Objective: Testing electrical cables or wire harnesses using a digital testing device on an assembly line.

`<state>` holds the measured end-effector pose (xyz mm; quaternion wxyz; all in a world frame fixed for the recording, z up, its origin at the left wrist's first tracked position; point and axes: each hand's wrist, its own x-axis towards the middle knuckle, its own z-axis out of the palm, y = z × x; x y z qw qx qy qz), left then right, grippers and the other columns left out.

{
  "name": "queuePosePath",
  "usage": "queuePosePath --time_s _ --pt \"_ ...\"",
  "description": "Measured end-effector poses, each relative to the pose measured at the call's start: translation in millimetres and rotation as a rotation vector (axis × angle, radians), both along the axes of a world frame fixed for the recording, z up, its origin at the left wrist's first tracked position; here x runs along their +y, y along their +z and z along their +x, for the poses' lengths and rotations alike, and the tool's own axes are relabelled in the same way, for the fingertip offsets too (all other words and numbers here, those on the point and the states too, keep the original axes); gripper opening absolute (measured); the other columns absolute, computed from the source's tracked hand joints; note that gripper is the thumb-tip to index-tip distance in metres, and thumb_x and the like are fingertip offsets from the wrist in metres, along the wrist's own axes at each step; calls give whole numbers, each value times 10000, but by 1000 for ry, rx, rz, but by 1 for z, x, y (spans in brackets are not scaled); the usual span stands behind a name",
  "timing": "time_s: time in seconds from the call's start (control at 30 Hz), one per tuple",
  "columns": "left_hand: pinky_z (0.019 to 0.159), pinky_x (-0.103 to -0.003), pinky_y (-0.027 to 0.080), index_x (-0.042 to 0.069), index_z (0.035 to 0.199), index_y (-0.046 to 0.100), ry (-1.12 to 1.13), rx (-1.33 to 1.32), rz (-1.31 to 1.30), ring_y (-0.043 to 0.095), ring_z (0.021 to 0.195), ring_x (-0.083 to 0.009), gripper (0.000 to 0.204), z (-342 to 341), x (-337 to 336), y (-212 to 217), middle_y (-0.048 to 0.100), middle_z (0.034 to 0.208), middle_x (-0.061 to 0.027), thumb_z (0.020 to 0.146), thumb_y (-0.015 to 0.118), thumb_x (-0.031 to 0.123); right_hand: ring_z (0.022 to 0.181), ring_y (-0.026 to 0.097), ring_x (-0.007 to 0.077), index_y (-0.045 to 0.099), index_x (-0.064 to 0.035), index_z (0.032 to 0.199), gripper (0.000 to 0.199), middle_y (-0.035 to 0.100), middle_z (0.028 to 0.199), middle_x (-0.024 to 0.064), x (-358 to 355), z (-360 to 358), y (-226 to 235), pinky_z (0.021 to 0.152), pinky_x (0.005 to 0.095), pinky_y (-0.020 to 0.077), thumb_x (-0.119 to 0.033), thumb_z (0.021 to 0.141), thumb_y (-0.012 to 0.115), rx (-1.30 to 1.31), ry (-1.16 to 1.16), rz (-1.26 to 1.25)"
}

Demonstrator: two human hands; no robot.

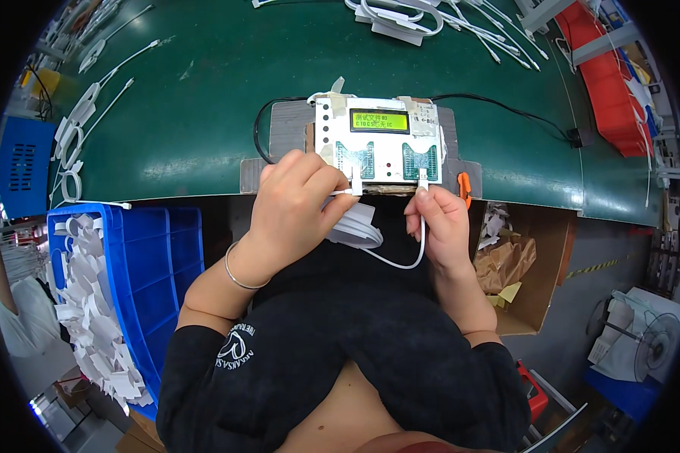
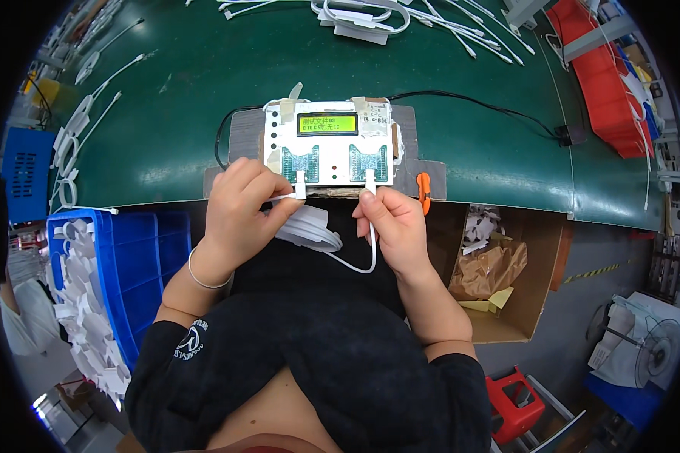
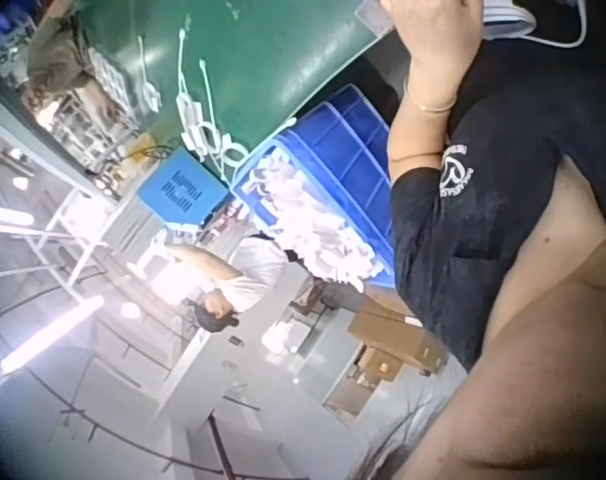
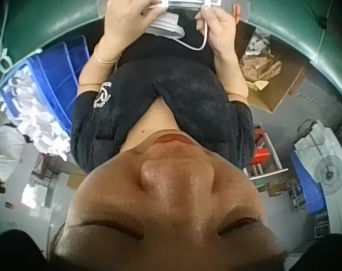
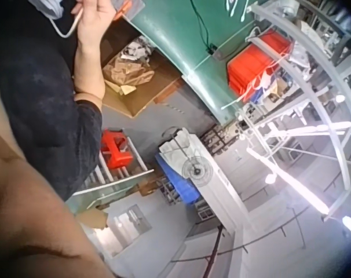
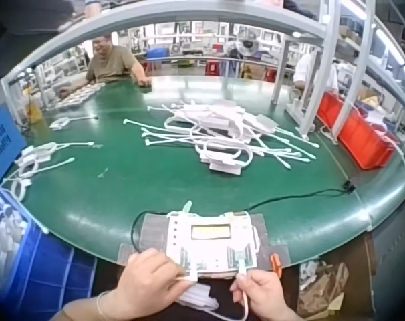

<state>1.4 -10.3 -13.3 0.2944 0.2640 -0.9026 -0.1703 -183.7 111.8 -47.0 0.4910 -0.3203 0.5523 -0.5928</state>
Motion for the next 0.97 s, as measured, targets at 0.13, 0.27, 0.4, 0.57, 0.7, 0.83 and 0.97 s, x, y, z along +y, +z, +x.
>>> queuePosePath --time_s 0.13,0.27,0.4,0.57,0.7,0.83,0.97 --pt "558 -345 395 78 700 574 -230 3 -15 513 637 -238 200 10 -9 3 515 681 -46 652 743 174 446 444 53 580 -17 696 298 535 546 23 3 -3 11 434 191 332 -195 929 529 95 20 53" --pt "542 -352 416 84 722 587 -669 -181 265 542 616 -245 208 40 -7 17 506 674 -48 728 714 248 428 484 130 542 -29 555 283 518 502 36 9 -15 45 433 264 349 -88 797 675 560 673 -48" --pt "481 -269 436 58 722 588 -401 142 304 529 467 -160 250 66 -37 55 536 642 -21 744 736 258 446 509 114 574 -36 584 321 559 538 39 9 -62 73 449 224 388 -231 826 653 373 217 -226" --pt "724 -211 493 -27 1141 548 -104 1212 607 631 936 -213 265 55 -154 88 612 1065 -131 946 496 145 542 365 78 543 -12 903 338 463 664 8 -57 -188 110 512 225 316 -318 981 422 -181 -260 -534" --pt "963 -356 426 2 1283 465 385 325 236 546 1123 -299 484 90 -248 17 536 1251 -152 890 575 261 619 385 76 550 -15 1121 333 487 765 -2 -79 -191 80 581 217 337 -297 972 455 -89 -354 -306" --pt "1051 -442 317 48 1301 445 733 -223 -167 350 1288 -326 536 117 -280 -53 419 1351 -182 842 571 296 594 412 59 594 -10 1075 292 532 737 -4 -61 -147 28 557 204 341 -254 955 487 455 -285 -100" --pt "1045 -532 288 124 1241 498 794 -362 -369 349 1289 -310 440 122 -313 -45 432 1349 -106 838 564 288 691 520 71 644 -53 1038 204 607 776 16 -67 -136 -14 656 190 417 -196 914 569 1171 -179 -58"
